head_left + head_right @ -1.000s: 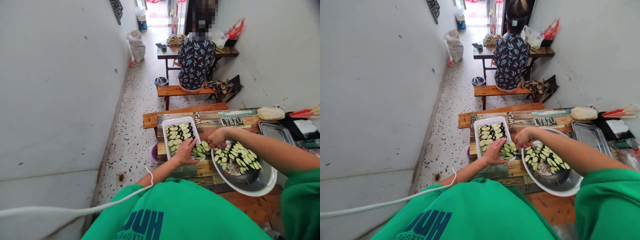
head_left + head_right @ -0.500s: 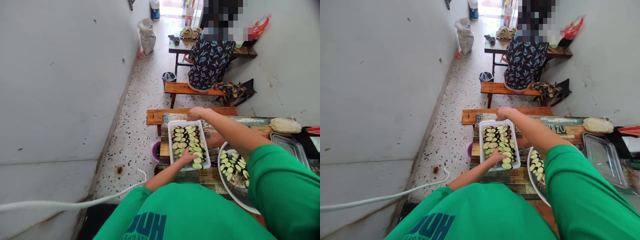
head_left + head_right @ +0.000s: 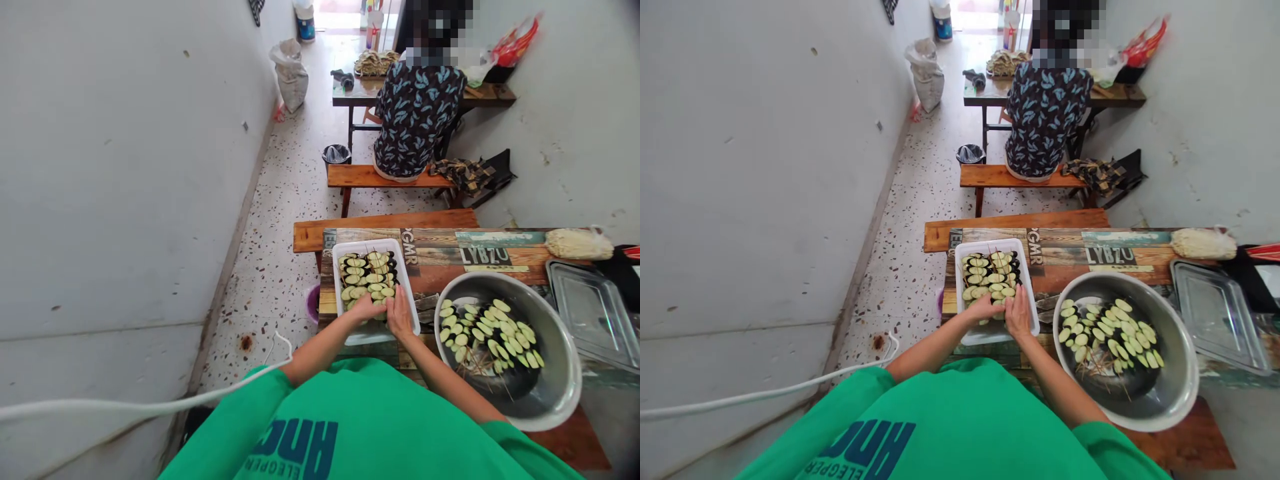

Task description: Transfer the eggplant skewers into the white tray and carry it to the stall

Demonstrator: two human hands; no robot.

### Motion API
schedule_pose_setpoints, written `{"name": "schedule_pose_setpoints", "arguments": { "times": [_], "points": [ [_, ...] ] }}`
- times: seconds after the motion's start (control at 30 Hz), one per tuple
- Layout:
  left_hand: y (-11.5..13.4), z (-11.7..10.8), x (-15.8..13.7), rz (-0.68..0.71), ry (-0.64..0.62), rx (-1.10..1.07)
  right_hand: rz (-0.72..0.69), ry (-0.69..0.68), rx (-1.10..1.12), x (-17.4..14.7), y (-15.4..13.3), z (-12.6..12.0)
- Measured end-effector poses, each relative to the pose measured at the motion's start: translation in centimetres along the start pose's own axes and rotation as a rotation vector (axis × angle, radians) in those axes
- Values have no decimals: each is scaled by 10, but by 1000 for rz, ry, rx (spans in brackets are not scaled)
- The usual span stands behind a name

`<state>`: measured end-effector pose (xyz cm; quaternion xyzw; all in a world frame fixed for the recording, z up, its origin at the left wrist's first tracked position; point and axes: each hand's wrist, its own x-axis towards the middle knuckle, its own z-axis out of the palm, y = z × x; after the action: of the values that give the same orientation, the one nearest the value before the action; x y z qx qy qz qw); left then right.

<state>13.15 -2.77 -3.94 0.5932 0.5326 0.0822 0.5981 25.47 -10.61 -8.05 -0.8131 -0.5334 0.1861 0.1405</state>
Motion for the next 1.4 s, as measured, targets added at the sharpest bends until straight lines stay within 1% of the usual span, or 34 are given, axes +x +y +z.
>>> {"name": "schedule_pose_setpoints", "arguments": {
  "times": [0.03, 0.07, 0.1, 0.17, 0.2, 0.23, 0.27, 0.37, 0.47, 0.53, 0.57, 0.6, 0.7, 0.73, 0.77, 0.83, 0.87, 0.93, 1.0, 1.03, 1.07, 1.1, 1.13, 1.17, 1.2, 1.23, 1.3, 1.33, 1.4],
  "points": [
    [0, -8, -1, -3, 1, 64, -16, 16, -2, 2, -2, 4],
    [1, -15, -2, 11, 44, 150, -56, 27, -8, 6, -6, 6],
    [1, -20, -3, 56, 113, 252, -95, 35, -19, 10, -10, 8],
    [1, -24, -3, 239, 251, 465, -103, 56, -60, 19, -19, 11],
    [0, -23, -2, 338, 288, 552, -89, 64, -85, 22, -22, 12],
    [-2, -21, 0, 414, 291, 614, -88, 66, -109, 24, -23, 12],
    [-5, -18, 3, 460, 270, 666, -100, 63, -129, 25, -23, 12],
    [-18, -10, 14, 510, 191, 771, -151, 40, -139, 21, -12, 11],
    [-28, -11, 21, 616, 107, 814, -110, 25, -93, 11, 1, 16],
    [-29, -14, 23, 661, 68, 829, -73, 15, -59, 8, 3, 23],
    [-28, -15, 23, 658, 74, 837, -58, 13, -47, 9, 3, 26],
    [-27, -15, 23, 641, 106, 844, -49, 9, -38, 10, 1, 29],
    [-25, -12, 20, 596, 228, 862, -53, -46, -30, 14, -4, 30],
    [-26, -11, 18, 597, 232, 867, -59, -78, -37, 13, -5, 27],
    [-27, -10, 17, 606, 208, 873, -65, -108, -47, 11, -5, 23],
    [-31, -9, 13, 617, 122, 887, -84, -143, -60, 4, -5, 8],
    [-32, -9, 12, 609, 96, 893, -98, -139, -51, -1, -3, -2],
    [-30, -8, 10, 588, 116, 899, -127, -67, 0, -10, 6, -27],
    [-24, -3, 9, 603, 177, 902, -121, 79, 58, -18, 27, -55],
    [-21, 1, 10, 631, 193, 910, -87, 164, 72, -22, 44, -70],
    [-19, 6, 11, 666, 187, 925, -19, 241, 73, -27, 65, -84],
    [-17, 11, 12, 701, 163, 948, 87, 292, 61, -33, 88, -97],
    [-17, 17, 14, 727, 129, 976, 227, 313, 39, -40, 113, -109],
    [-18, 22, 17, 742, 102, 1007, 417, 292, 10, -49, 139, -119],
    [-21, 27, 20, 748, 85, 1037, 638, 233, -18, -58, 164, -127],
    [-24, 30, 23, 753, 77, 1063, 770, 185, -21, -68, 187, -133],
    [-31, 35, 29, 764, 73, 1102, 930, 58, 7, -87, 222, -137],
    [-34, 36, 31, 769, 72, 1116, 966, 7, 26, -95, 234, -135],
    [-38, 38, 34, 772, 78, 1130, 1016, -59, 53, -107, 247, -127]
  ]
}}
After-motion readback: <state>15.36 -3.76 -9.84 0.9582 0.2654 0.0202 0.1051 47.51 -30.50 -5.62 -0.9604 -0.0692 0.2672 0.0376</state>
